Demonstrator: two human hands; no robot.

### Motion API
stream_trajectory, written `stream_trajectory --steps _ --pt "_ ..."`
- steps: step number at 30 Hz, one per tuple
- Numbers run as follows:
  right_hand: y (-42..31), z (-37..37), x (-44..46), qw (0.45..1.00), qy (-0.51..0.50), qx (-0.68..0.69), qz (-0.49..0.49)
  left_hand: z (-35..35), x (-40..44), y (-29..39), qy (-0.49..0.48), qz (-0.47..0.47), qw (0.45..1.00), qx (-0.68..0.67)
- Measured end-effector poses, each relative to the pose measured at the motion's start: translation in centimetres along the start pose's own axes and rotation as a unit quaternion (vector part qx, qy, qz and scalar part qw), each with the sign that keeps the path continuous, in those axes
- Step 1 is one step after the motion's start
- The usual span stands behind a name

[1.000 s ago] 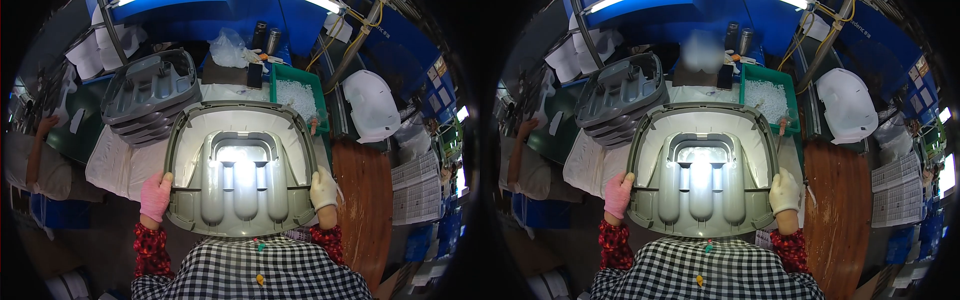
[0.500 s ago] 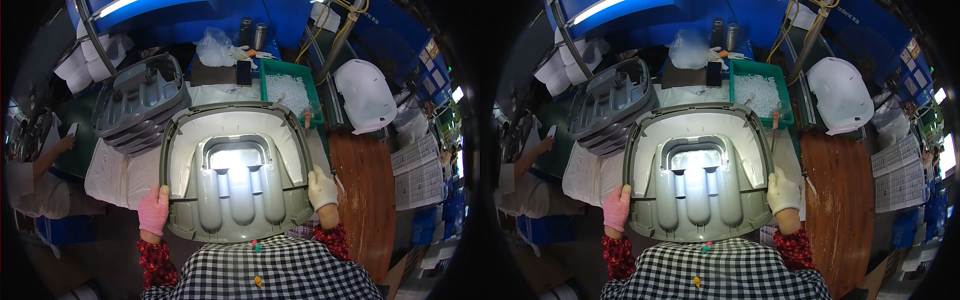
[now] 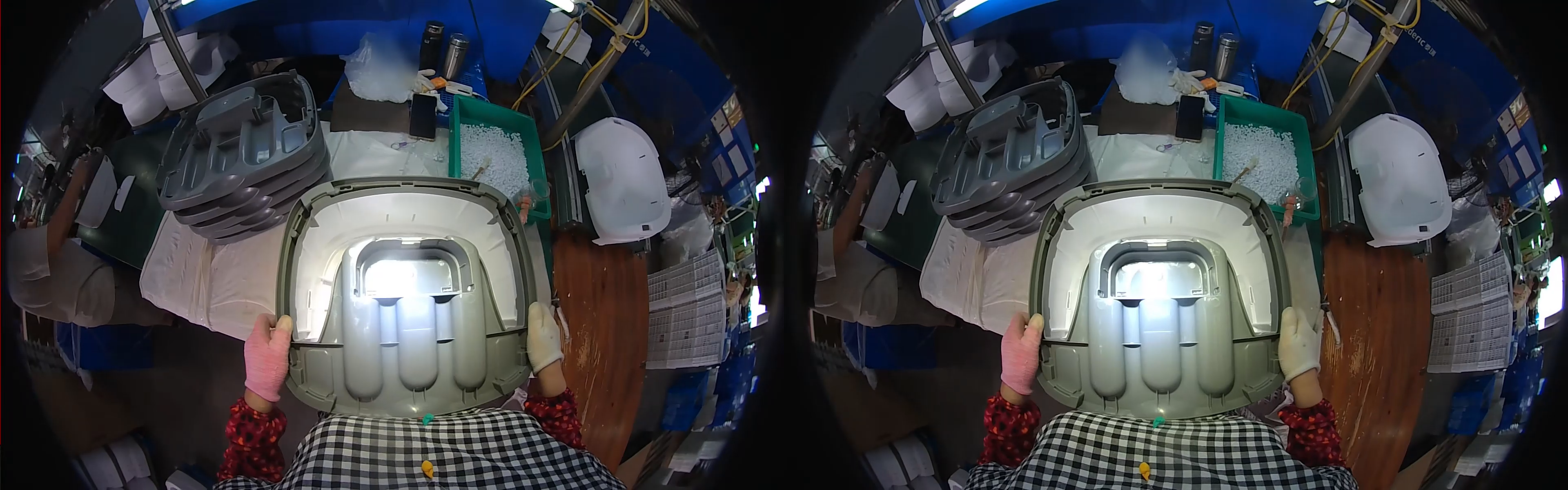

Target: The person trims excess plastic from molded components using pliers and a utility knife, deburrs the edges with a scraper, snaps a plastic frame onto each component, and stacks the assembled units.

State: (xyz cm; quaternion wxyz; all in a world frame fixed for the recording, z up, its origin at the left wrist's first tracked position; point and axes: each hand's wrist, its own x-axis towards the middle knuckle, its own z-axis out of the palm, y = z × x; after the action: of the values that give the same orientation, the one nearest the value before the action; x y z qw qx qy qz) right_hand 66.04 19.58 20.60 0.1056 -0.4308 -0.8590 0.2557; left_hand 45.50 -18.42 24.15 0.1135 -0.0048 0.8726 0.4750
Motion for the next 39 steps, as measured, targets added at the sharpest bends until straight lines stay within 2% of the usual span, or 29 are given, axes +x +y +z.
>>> stream_trajectory --steps 2,3,4,6,8,10,12,14,15,17,18,20,21,22,24,25,27,28,29,30,31,32,34,36,37,38,39 --pt "-0.9 -1.0 0.2 0.996 -0.081 0.04 0.028 -0.7 0.8 -0.2 -0.032 0.012 0.996 0.079" --pt "-1.7 -2.0 0.9 0.992 -0.12 -0.011 0.022 -1.1 1.5 0.3 -0.054 -0.012 0.99 0.126" --pt "-2.9 -2.8 1.8 0.993 -0.117 -0.007 0.022 -1.1 2.2 1.1 -0.052 -0.007 0.99 0.128" --pt "-6.0 -3.7 4.3 0.998 -0.035 0.009 -0.06 -0.5 4.3 3.9 0.014 0.103 0.982 0.16" --pt "-8.0 -3.0 8.8 0.977 0.041 0.038 -0.206 1.1 8.4 6.1 0.063 0.3 0.941 0.144" --pt "-11.8 -1.7 13.6 0.946 0.044 0.011 -0.321 3.1 12.7 9.4 0.001 0.384 0.91 0.159" --pt "-14.7 0.5 18.3 0.9 -0.061 0.043 -0.428 5.4 18.0 10.5 -0.131 0.427 0.871 0.204" --pt "-17.2 3.3 21.3 0.905 -0.283 -0.076 -0.307 8.3 19.8 12.9 -0.264 0.249 0.902 0.233" --pt "-17.8 4.3 22.2 0.903 -0.307 -0.071 -0.291 9.2 20.7 13.1 -0.264 0.233 0.903 0.245" --pt "-19.4 4.8 23.2 0.912 -0.361 -0.091 -0.172 10.2 22.4 13.2 -0.274 0.206 0.898 0.275" --pt "-19.3 4.9 23.0 0.912 -0.359 -0.088 -0.177 10.1 22.1 13.2 -0.269 0.207 0.899 0.277" --pt "-18.8 5.3 22.6 0.925 -0.29 -0.142 -0.201 10.2 21.4 13.8 -0.242 0.189 0.888 0.343" --pt "-19.1 5.0 21.7 0.923 -0.272 -0.159 -0.222 10.2 20.8 13.9 -0.231 0.216 0.88 0.353" --pt "-19.5 4.8 21.2 0.922 -0.272 -0.158 -0.225 10.2 20.6 13.7 -0.227 0.216 0.881 0.355" --pt "-21.0 4.6 20.5 0.897 -0.334 -0.198 -0.213 11.2 20.7 14.5 -0.27 0.16 0.86 0.402" --pt "-21.4 4.7 20.2 0.898 -0.33 -0.197 -0.216 11.2 20.1 14.9 -0.272 0.178 0.855 0.403" --pt "-21.9 5.4 19.8 0.887 -0.281 -0.276 -0.242 11.6 19.0 15.1 -0.212 0.192 0.853 0.436" --pt "-22.4 5.8 20.1 0.888 -0.277 -0.276 -0.24 11.9 18.9 15.4 -0.191 0.199 0.846 0.457" --pt "-22.2 5.8 19.7 0.901 -0.261 -0.272 -0.215 11.9 18.9 16.1 -0.227 0.155 0.849 0.451" --pt "-22.2 5.7 19.0 0.914 -0.239 -0.264 -0.193 12.1 18.5 15.8 -0.228 0.153 0.849 0.451" --pt "-21.9 6.2 19.3 0.91 -0.224 -0.257 -0.238 12.2 18.6 15.9 -0.217 0.145 0.852 0.454" --pt "-21.4 6.2 19.5 0.913 -0.208 -0.252 -0.243 12.2 18.8 16.3 -0.2 0.139 0.856 0.457" --pt "-21.9 4.6 18.0 0.922 -0.211 -0.246 -0.211 11.4 19.0 16.5 -0.24 0.152 0.848 0.448" --pt "-19.6 5.1 18.5 0.923 -0.189 -0.236 -0.238 10.8 20.8 13.9 -0.275 0.233 0.85 0.384" --pt "-18.1 5.3 19.3 0.936 -0.148 -0.113 -0.297 10.7 22.8 12.0 -0.306 0.222 0.886 0.268" --pt "-17.6 5.0 20.1 0.929 -0.105 0.012 -0.354 9.5 22.7 13.2 -0.273 0.258 0.901 0.218" --pt "-19.1 1.9 20.2 0.948 -0.066 0.016 -0.311 8.3 22.5 14.5 -0.24 0.296 0.909 0.17"
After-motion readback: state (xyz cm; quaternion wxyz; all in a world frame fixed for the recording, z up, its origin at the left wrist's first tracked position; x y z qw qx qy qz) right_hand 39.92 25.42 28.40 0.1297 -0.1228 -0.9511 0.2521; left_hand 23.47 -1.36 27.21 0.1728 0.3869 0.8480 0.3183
